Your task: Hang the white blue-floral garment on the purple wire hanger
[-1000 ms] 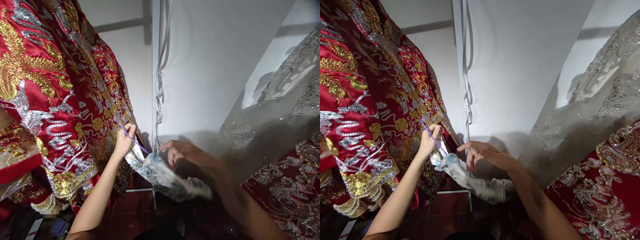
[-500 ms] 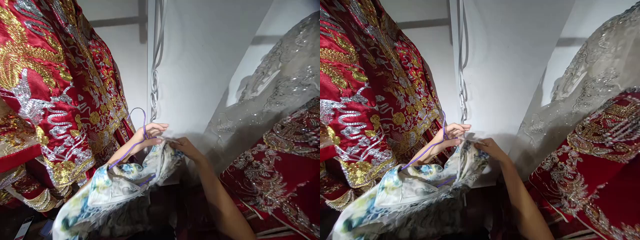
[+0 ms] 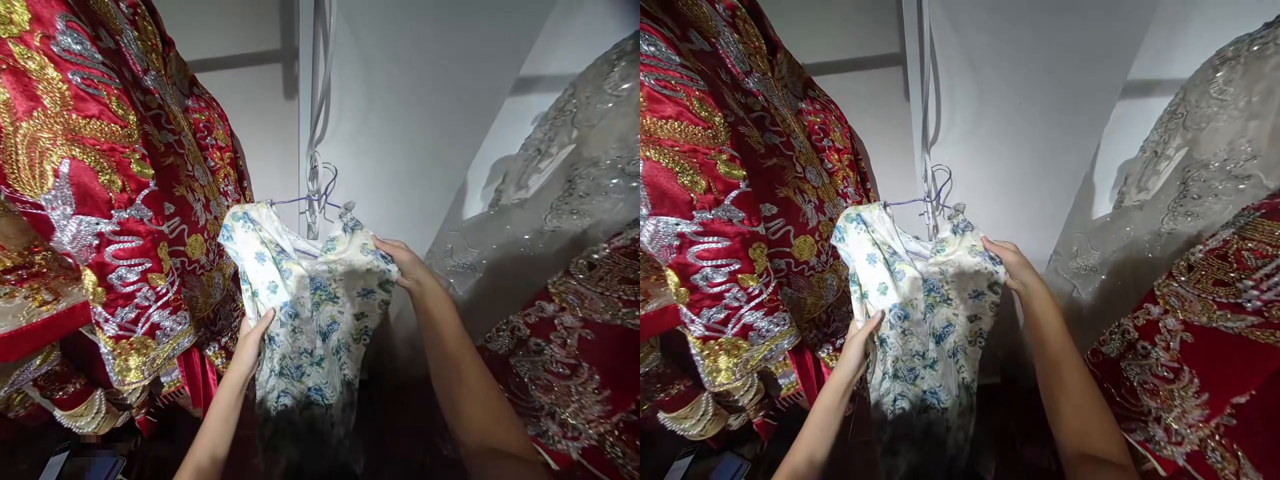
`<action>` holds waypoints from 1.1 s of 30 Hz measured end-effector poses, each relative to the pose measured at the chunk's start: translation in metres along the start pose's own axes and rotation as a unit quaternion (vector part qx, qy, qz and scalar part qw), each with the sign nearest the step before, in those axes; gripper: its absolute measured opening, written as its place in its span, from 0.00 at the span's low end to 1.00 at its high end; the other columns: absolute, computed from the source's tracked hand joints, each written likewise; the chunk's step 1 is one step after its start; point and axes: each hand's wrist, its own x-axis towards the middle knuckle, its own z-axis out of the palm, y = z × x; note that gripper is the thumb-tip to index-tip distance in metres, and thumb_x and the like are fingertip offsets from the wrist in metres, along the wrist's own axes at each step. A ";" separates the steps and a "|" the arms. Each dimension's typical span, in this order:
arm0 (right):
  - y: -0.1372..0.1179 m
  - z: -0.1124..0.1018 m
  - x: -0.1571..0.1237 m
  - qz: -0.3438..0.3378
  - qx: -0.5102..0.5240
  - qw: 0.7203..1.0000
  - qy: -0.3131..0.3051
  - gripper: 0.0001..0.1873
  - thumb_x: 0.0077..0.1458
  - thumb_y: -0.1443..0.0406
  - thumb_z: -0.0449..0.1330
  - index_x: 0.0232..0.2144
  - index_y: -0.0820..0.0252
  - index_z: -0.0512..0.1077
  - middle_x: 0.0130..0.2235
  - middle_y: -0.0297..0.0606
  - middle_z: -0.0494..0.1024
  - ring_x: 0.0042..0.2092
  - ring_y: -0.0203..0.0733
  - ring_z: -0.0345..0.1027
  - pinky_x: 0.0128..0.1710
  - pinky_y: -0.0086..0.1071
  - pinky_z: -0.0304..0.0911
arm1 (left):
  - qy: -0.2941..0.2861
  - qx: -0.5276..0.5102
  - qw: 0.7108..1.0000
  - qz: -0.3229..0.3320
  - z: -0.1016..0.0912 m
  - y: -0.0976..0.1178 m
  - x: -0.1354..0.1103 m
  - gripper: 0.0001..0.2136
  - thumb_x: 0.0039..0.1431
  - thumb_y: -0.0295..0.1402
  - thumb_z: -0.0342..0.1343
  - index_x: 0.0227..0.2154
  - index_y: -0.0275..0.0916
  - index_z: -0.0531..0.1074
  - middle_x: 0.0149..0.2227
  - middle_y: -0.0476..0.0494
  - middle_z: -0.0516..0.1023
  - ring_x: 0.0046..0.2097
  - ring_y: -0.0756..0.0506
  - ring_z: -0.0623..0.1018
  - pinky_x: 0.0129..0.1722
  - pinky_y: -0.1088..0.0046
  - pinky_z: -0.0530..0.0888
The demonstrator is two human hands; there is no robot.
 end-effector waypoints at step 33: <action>0.168 0.109 -0.130 0.011 -0.018 1.000 -0.001 0.19 0.61 0.49 0.55 0.29 0.56 0.70 0.19 0.28 0.63 0.20 0.34 0.51 0.22 0.31 0.46 | -0.015 0.140 0.990 -0.028 -0.033 -0.076 -0.065 0.27 0.59 0.48 0.59 0.58 0.43 0.69 0.58 0.40 0.74 0.66 0.36 0.65 0.68 0.60 0.57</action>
